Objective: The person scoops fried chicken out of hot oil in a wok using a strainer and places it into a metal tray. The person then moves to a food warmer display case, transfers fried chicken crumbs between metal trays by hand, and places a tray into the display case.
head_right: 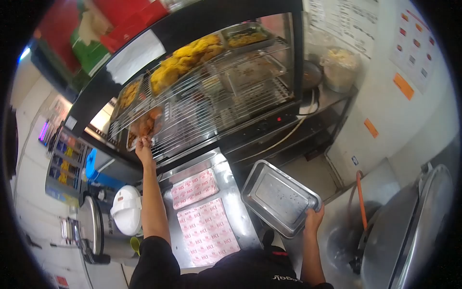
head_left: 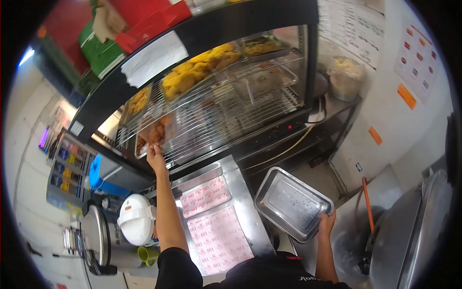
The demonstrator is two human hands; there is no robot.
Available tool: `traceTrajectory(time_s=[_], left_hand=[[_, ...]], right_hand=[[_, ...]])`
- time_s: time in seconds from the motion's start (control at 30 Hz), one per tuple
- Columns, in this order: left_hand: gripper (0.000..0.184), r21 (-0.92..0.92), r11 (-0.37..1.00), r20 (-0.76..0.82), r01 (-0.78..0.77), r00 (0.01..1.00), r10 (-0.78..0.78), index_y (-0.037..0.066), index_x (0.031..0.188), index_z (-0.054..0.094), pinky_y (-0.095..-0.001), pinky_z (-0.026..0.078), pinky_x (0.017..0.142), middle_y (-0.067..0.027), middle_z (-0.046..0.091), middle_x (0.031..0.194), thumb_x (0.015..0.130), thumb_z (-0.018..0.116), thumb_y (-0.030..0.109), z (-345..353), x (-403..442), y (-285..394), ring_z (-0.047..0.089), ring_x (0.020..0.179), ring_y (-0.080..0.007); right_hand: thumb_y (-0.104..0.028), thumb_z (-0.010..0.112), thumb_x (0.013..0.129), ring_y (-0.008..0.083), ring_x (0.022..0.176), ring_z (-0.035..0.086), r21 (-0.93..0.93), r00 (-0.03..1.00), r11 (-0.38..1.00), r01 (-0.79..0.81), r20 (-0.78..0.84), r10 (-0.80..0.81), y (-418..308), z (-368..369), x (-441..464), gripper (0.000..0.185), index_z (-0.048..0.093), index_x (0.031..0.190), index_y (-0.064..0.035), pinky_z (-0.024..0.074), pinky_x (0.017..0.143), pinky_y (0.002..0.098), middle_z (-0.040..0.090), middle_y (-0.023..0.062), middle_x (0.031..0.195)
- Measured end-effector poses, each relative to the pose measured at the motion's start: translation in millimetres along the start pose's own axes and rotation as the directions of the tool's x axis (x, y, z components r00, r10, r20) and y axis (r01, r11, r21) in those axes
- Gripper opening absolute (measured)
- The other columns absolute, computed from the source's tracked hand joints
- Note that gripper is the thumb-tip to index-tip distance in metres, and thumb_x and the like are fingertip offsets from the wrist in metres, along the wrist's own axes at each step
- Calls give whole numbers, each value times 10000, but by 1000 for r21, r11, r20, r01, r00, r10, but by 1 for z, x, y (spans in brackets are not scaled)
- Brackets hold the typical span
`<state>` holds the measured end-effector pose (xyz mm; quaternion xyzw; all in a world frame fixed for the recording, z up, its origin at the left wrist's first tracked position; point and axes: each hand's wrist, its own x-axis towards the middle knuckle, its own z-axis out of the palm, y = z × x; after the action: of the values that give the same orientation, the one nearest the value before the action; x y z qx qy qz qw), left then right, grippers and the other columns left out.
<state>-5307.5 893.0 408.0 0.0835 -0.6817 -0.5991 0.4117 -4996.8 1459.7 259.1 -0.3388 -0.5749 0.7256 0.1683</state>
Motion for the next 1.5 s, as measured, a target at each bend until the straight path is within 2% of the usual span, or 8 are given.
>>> traceTrajectory(time_s=[0.07,0.1,0.37,1.0,1.17,1.23,1.33,1.5], left_hand=[[127,144,989,-388,39,921,20,14,981,574,-309,448,757,-87,630,884,865,558,63,-11,-2,-13,574,769,-189],[249,245,885,-645,395,748,-155,29,1046,561,-411,442,834,-166,611,978,802,581,73,4,-24,21,580,881,-292],[1232,-297,690,-118,660,692,-712,106,1432,-220,-507,192,1105,-171,10,1536,732,636,652,120,-92,68,167,1389,-352],[1338,-334,656,-69,677,676,-733,66,1396,-282,-511,111,1116,-158,2,1542,671,617,742,-11,-16,7,142,1400,-332],[814,-504,557,6,660,648,-762,81,1375,391,-569,60,1093,-154,306,1470,818,503,664,-24,-23,63,197,1376,-356],[848,-555,495,68,669,629,-775,120,1429,311,-628,-44,1056,-145,212,1513,809,489,671,-31,-27,58,150,1391,-362],[825,-570,548,-120,613,597,-793,130,1453,251,-532,109,1101,-135,186,1520,822,540,576,-11,-50,28,216,1383,-312],[590,-142,697,226,702,709,-668,103,1312,449,-428,382,937,-114,444,1328,852,596,441,31,-164,29,465,1163,-238]], right_hand=[[23,452,657,171,879,543,81,999,996,25,-31,-22,-2,7,0,555,475,1212,22,431,773,249,563,73,989],[24,450,659,173,879,544,80,1000,997,-5,-6,6,-2,4,3,537,482,1195,19,431,773,249,562,71,983],[32,475,680,195,982,509,-34,999,999,-8,40,10,-26,11,17,723,312,1384,14,411,856,275,497,123,1181],[33,478,706,211,960,497,-212,1000,977,-17,-4,16,-32,30,7,746,233,1410,74,401,878,277,439,171,1253],[34,476,718,208,959,496,-195,998,979,51,30,-46,-17,15,25,745,213,1414,77,406,874,279,448,178,1230],[31,479,706,204,935,495,-140,998,988,65,25,-62,-25,21,17,758,211,1413,84,406,855,275,473,169,1180],[33,481,676,208,890,498,-126,995,991,50,-83,-61,-31,25,11,709,313,1363,76,406,816,272,518,128,1069],[-3,485,673,192,873,531,145,994,989,30,-108,-14,-32,16,19,481,499,1153,-10,448,764,288,544,78,997]])
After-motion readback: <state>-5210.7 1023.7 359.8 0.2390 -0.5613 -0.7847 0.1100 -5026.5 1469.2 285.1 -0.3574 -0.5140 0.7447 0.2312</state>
